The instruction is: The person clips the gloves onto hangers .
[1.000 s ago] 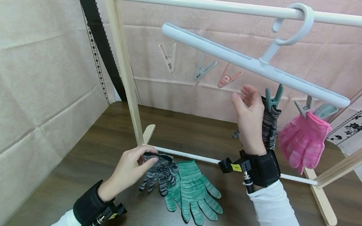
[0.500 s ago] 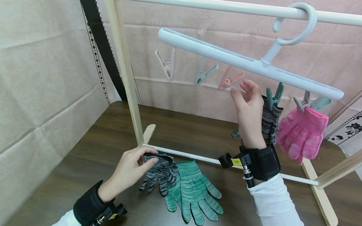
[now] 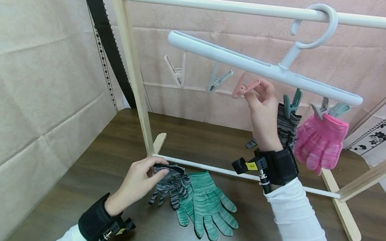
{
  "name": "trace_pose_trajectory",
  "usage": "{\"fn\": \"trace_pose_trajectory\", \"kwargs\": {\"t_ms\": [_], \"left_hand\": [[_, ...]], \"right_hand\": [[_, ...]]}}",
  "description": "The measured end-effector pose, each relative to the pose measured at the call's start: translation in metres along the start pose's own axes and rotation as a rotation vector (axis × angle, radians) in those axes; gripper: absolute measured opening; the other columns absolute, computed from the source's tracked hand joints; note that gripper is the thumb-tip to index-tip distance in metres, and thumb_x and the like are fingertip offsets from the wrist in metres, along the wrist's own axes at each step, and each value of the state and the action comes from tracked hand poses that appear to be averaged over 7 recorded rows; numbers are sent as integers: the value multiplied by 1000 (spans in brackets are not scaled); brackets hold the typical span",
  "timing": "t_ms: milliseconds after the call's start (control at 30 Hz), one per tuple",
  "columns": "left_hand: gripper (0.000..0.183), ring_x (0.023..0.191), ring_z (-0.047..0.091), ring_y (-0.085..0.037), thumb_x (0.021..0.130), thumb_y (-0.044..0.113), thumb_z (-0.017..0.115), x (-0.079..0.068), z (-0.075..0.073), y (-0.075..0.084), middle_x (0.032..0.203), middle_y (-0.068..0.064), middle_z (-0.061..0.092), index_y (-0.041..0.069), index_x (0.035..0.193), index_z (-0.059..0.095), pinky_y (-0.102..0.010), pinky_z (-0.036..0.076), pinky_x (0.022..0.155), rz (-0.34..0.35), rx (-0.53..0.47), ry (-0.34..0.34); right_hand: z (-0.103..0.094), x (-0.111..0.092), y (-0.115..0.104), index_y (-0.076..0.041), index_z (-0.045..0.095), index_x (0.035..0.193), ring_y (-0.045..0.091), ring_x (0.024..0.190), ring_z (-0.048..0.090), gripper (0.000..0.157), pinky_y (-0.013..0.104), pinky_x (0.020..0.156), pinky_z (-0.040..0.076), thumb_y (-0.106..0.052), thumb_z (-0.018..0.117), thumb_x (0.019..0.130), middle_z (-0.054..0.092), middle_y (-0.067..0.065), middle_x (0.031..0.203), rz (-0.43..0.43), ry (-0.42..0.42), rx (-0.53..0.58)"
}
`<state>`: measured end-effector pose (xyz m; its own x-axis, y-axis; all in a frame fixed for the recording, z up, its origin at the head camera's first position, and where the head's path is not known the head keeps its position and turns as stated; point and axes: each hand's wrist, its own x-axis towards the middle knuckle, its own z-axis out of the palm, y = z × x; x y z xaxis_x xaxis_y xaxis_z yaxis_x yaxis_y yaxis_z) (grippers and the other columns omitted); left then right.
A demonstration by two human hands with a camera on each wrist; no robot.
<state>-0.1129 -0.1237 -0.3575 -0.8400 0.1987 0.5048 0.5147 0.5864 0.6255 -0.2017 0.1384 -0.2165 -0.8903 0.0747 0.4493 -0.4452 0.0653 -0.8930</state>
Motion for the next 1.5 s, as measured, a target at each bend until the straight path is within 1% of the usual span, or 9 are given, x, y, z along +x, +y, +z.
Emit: {"fn": "trace_pose_trajectory", "kwargs": {"t_ms": [267,467,567,733,933,1100,1200,1367,1500], "left_hand": [[19,53,39,0,78,11,67,1,1,-1,79,4,57,12,96,62,-18,37,48,-4,-3,-11],[19,53,39,0,78,11,67,3,2,-1,78,3,57,11,96,63,-18,37,48,0,-2,-16],[19,53,39,0,78,11,66,4,2,-1,79,3,58,10,96,63,-18,37,48,5,-2,-18],[19,54,39,-2,78,11,66,6,2,-1,79,3,58,10,96,63,-18,37,49,8,7,-9],[19,54,37,-2,77,11,67,8,3,-2,82,3,57,11,96,63,-17,35,49,29,21,13],[19,55,37,-4,78,12,67,8,4,0,83,3,57,11,96,63,-18,34,50,28,16,8],[19,56,39,-5,78,12,67,8,5,2,83,3,57,11,97,63,-18,35,51,20,9,2],[19,59,41,-7,78,13,67,9,7,5,87,2,60,12,96,63,-18,36,52,34,-5,4],[18,61,43,-9,78,12,67,9,9,7,87,2,61,12,95,63,-18,37,54,44,-10,8]], "right_hand": [[2,5,0,-7,33,129,12,104,48,43,27,81,36,-16,49,90,46,8,122,14,-9,0],[2,5,-3,-3,34,127,6,90,52,40,25,75,40,-8,46,90,53,-4,103,10,-37,92],[3,4,-8,-4,35,127,6,86,53,39,23,74,41,-4,44,89,54,-6,98,-3,-52,122],[4,2,-15,-5,36,125,7,85,55,39,24,74,42,-1,42,87,56,-4,94,-50,-68,154],[7,-1,-18,-5,36,125,10,86,54,40,27,74,42,-6,46,87,53,-2,90,-81,-81,149],[8,-1,-18,-8,40,123,11,79,57,39,27,72,40,-11,52,86,58,-4,81,-128,-90,141],[8,-1,-19,-6,42,121,10,75,58,37,26,70,40,-12,53,86,59,-6,76,-142,-84,127],[8,-2,-20,-3,49,111,9,71,58,27,24,67,39,-12,54,86,59,-5,72,-171,-80,129],[9,-3,-21,-8,55,97,11,69,57,11,25,65,37,-12,54,86,59,-4,69,-217,-80,131]]}}
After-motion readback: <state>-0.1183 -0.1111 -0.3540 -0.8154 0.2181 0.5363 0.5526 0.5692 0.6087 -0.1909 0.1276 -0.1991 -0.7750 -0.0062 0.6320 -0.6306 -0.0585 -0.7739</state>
